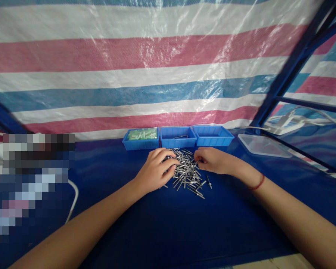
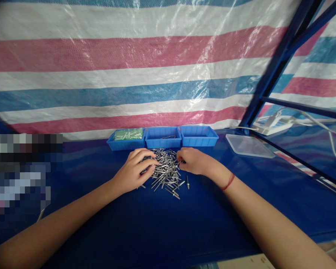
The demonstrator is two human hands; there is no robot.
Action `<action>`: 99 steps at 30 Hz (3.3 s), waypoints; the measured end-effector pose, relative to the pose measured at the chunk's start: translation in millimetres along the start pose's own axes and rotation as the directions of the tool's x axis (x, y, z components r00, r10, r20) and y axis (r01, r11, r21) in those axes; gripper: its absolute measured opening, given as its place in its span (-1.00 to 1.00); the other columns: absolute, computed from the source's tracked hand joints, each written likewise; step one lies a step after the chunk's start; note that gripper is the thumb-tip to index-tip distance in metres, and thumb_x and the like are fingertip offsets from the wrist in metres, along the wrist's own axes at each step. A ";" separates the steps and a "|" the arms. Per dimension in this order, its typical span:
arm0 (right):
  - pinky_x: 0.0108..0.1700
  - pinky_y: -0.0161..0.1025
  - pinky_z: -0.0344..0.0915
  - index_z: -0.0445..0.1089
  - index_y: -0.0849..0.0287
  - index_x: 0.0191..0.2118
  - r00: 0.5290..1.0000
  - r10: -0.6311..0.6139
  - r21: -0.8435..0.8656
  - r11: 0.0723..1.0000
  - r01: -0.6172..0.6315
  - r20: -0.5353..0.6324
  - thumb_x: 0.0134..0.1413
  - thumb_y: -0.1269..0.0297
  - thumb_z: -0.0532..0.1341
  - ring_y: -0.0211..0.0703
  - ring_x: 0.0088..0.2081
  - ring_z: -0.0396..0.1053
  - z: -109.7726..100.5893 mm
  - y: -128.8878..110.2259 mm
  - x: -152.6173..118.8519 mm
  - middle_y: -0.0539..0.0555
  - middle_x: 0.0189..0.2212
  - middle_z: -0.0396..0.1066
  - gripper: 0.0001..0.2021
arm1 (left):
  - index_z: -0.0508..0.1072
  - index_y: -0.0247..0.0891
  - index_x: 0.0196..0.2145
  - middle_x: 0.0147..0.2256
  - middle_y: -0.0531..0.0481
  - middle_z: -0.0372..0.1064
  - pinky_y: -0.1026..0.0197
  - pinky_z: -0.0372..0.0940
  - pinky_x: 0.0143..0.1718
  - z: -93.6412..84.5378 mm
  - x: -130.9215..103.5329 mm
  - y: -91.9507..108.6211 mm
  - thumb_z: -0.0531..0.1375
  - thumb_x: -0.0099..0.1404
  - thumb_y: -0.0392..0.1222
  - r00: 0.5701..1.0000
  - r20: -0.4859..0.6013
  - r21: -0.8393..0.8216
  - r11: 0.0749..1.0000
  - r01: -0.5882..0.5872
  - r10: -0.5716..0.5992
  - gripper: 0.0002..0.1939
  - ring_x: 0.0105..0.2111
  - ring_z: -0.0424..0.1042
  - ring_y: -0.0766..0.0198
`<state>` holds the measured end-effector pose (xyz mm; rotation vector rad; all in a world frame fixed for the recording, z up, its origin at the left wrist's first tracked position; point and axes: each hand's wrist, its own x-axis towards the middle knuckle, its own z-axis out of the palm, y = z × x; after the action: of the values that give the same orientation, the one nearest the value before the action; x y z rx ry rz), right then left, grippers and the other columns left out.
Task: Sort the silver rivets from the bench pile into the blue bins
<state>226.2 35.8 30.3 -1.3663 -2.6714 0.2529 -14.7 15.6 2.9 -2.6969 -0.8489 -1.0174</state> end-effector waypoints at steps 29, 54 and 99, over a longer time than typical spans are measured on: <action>-0.19 -0.16 0.26 0.34 0.19 -0.13 0.929 -0.054 0.218 0.966 0.142 -0.366 0.08 0.45 0.03 -0.14 -0.28 0.38 0.6 -13.7 4.4 0.13 -0.27 0.42 -0.75 | 0.42 -0.19 -0.20 -0.18 -0.03 0.40 0.07 0.17 -0.06 -1.5 1.8 0.7 0.10 0.27 -0.28 1.000 -0.015 -0.021 0.999 0.025 -0.025 -0.84 -0.11 0.32 0.19; -0.49 -0.35 0.13 0.42 0.14 -0.31 0.952 0.274 0.985 0.140 0.096 -0.132 -0.08 0.24 0.30 -0.36 -0.50 0.20 15.7 -65.4 5.4 -0.02 -0.46 0.34 -0.83 | 0.40 -0.22 -0.28 -0.34 0.01 0.44 0.19 0.30 -0.25 -5.1 6.8 13.0 0.14 0.28 -0.23 0.917 -0.277 -0.261 0.941 0.217 -0.288 -0.94 -0.33 0.42 0.29; -0.40 -0.26 0.22 0.48 0.23 -0.32 0.998 -0.006 0.109 0.994 -0.001 0.059 -0.03 0.35 0.18 -0.19 -0.46 0.37 -9.7 8.3 1.1 0.09 -0.45 0.47 -0.84 | 0.38 -0.19 -0.21 -0.22 -0.03 0.42 0.06 0.22 -0.12 4.5 2.5 10.6 0.06 0.30 -0.28 0.963 0.004 -0.202 0.943 0.264 -0.269 -0.86 -0.14 0.35 0.18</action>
<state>233.9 42.3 38.1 -1.3434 -2.6629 0.4389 -4.8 9.4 1.9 -2.7782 -1.1933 -1.2500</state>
